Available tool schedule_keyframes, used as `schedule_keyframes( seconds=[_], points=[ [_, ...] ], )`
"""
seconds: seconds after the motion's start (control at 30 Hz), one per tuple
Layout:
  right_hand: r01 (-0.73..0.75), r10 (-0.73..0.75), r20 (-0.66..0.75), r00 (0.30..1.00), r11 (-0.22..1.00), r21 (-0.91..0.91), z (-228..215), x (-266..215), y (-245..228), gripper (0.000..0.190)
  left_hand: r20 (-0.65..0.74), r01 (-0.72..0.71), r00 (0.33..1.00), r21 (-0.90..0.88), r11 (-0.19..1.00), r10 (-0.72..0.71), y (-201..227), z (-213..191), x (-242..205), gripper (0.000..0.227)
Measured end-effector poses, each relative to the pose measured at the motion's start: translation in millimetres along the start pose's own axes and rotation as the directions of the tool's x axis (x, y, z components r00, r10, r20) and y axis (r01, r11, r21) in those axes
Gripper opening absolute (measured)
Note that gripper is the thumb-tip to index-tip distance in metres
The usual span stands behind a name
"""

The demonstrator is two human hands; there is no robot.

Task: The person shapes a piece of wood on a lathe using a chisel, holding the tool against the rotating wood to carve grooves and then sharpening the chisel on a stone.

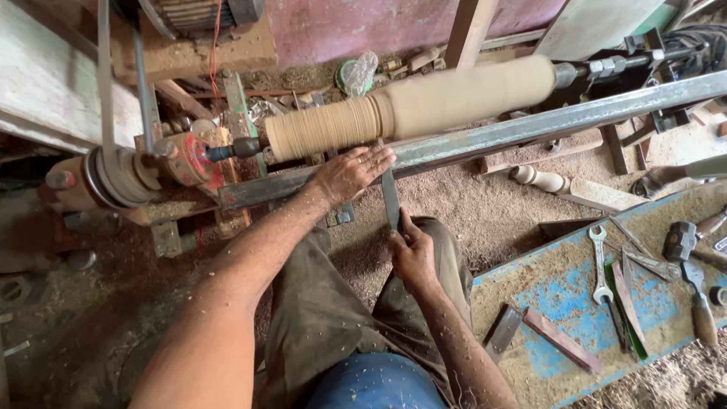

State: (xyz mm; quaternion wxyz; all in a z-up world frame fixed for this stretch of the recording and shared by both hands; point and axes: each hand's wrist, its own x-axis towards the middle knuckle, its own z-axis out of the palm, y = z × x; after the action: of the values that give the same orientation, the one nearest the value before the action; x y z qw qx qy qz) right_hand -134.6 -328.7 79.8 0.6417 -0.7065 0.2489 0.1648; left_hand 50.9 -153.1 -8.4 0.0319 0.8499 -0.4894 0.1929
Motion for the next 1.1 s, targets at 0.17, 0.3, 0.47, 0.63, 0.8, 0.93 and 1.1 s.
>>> schedule_keyframes(
  seconds=[0.17,0.3,0.47,0.63,0.8,0.93,1.1],
  points=[
    [-0.092,0.061,-0.081,0.995,0.875,-0.475,-22.2,-4.9,-21.6,0.054,0.026,0.006,1.0,-0.058,0.998,-0.005,3.5,0.6,-2.1,0.06],
    [-0.043,0.057,0.057,0.997,0.974,-0.224,-49.5,14.1,-19.2,0.06,0.012,0.004,1.0,-0.097,0.995,-0.003,1.1,-3.0,1.6,0.061],
    [-0.004,0.015,0.036,0.999,0.96,-0.279,-50.5,20.1,-7.7,0.058,0.145,0.028,0.989,-0.181,0.983,-0.001,-0.2,-11.8,5.5,0.075],
    [-0.019,0.009,-0.027,1.0,0.918,-0.396,-32.0,16.7,0.5,0.045,0.004,-0.014,1.0,0.046,0.999,0.014,-0.2,5.4,-1.1,0.066],
    [-0.01,0.01,0.043,0.999,1.0,0.004,-17.2,3.9,-10.5,0.059,0.103,0.047,0.994,-0.1,0.994,-0.037,2.8,1.3,-0.3,0.065],
    [-0.074,0.075,0.001,0.997,0.982,-0.174,-18.1,-10.7,-44.4,0.056,0.086,0.052,0.995,-0.075,0.996,-0.045,2.8,-7.4,1.4,0.065],
    [-0.049,0.042,-0.029,0.999,0.952,-0.301,-22.1,-20.3,-48.2,0.058,0.091,-0.008,0.996,0.032,0.999,0.005,0.5,-9.0,2.0,0.065]
  ],
)
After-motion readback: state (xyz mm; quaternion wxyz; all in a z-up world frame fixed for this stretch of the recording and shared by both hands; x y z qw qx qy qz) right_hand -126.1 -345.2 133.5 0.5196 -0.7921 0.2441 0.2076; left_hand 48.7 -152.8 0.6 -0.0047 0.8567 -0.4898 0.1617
